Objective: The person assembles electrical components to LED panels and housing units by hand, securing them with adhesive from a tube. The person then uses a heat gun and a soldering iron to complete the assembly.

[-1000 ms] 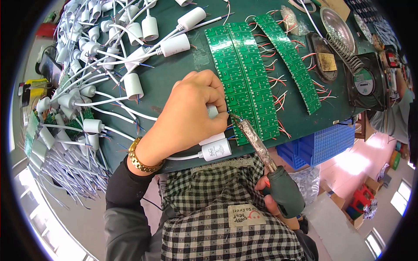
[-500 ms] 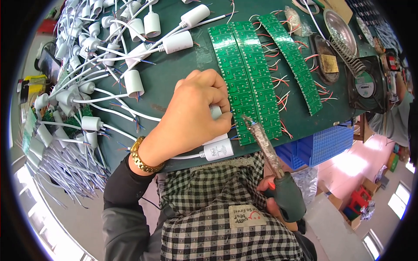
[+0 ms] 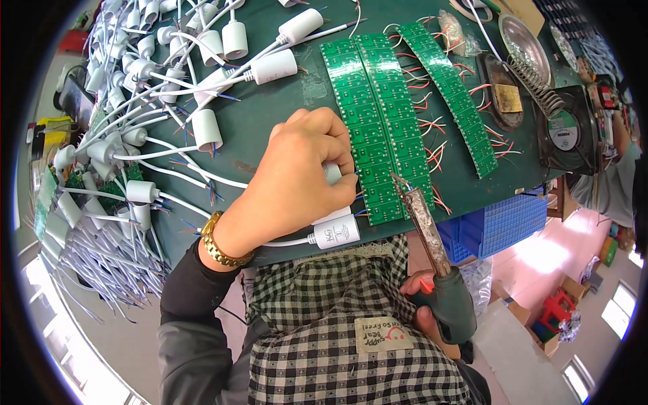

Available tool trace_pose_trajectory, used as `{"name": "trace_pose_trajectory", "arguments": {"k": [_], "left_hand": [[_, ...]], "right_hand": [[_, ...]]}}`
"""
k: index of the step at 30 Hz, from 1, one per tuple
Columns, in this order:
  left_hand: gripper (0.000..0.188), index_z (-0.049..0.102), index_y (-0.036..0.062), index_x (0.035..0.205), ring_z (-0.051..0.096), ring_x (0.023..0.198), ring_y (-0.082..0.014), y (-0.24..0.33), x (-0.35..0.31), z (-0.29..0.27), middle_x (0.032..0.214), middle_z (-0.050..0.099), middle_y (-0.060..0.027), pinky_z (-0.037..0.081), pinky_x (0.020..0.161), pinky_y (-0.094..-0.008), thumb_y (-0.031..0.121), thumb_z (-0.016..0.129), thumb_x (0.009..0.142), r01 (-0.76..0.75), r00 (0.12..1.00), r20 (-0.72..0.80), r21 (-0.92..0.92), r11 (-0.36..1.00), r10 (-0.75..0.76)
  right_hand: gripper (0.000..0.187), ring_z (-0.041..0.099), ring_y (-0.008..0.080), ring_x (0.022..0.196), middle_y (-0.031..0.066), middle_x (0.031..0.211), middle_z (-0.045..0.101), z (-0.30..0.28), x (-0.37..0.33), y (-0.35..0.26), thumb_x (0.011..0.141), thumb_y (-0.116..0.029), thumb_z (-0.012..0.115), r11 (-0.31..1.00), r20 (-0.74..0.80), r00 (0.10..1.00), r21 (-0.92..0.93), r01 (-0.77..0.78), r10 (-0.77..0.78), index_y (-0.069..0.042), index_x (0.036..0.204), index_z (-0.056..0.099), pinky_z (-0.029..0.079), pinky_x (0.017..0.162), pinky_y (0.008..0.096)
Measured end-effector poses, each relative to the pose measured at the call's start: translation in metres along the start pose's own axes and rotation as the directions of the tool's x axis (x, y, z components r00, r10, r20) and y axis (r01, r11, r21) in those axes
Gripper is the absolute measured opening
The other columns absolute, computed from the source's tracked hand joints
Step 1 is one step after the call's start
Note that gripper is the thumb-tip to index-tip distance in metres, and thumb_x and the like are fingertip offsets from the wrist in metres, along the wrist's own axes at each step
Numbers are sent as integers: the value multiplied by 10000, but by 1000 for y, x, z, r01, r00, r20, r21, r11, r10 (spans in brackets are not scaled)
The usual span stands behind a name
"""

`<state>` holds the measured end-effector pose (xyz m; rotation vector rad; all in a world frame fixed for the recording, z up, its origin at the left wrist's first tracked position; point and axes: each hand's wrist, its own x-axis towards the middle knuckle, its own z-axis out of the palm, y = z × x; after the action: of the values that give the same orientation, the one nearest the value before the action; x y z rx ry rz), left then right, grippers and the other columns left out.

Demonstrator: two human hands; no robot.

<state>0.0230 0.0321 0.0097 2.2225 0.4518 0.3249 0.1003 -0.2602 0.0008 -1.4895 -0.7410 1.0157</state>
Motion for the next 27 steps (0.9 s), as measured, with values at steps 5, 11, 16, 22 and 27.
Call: {"name": "trace_pose_trajectory", "arguments": {"k": [5,11,16,22,27], "left_hand": [[104,588,20,643,510,791,-210,0,0,0,799,539,-41,425,701,-307,12,689,620,-5,1000,1,3,1000,5],[97,592,20,646,511,798,-210,0,-1,1,799,542,-43,424,703,-306,12,686,622,-1,1000,-10,-6,1000,1],[93,597,52,620,520,854,-234,-1,-1,2,848,567,-36,380,773,-342,45,690,628,42,999,23,-54,998,-40],[110,600,47,635,511,804,-217,1,1,0,807,546,-21,400,751,-322,31,708,617,17,1000,4,-11,1000,-17],[113,603,59,637,510,824,-210,2,1,-3,824,547,-12,378,774,-326,41,713,618,51,998,26,-10,999,-50]], "right_hand": [[392,554,239,906,137,943,545,-1,-7,6,899,-289,604,997,-8,998,40,-69,69,-1,1118,451,449,831,374],[375,546,212,927,127,949,543,-2,1,-5,891,-285,597,995,50,994,-22,-92,93,6,1089,465,428,853,346],[302,600,209,858,124,938,584,3,-7,13,807,-153,618,993,-129,992,117,1,14,24,1035,532,496,764,329],[348,584,208,888,121,966,570,2,5,11,849,-230,623,981,-165,986,195,2,31,20,1054,493,484,816,337],[427,582,213,871,113,936,554,4,22,15,854,-279,646,951,-221,974,285,119,-56,23,1094,464,491,796,342]]}}
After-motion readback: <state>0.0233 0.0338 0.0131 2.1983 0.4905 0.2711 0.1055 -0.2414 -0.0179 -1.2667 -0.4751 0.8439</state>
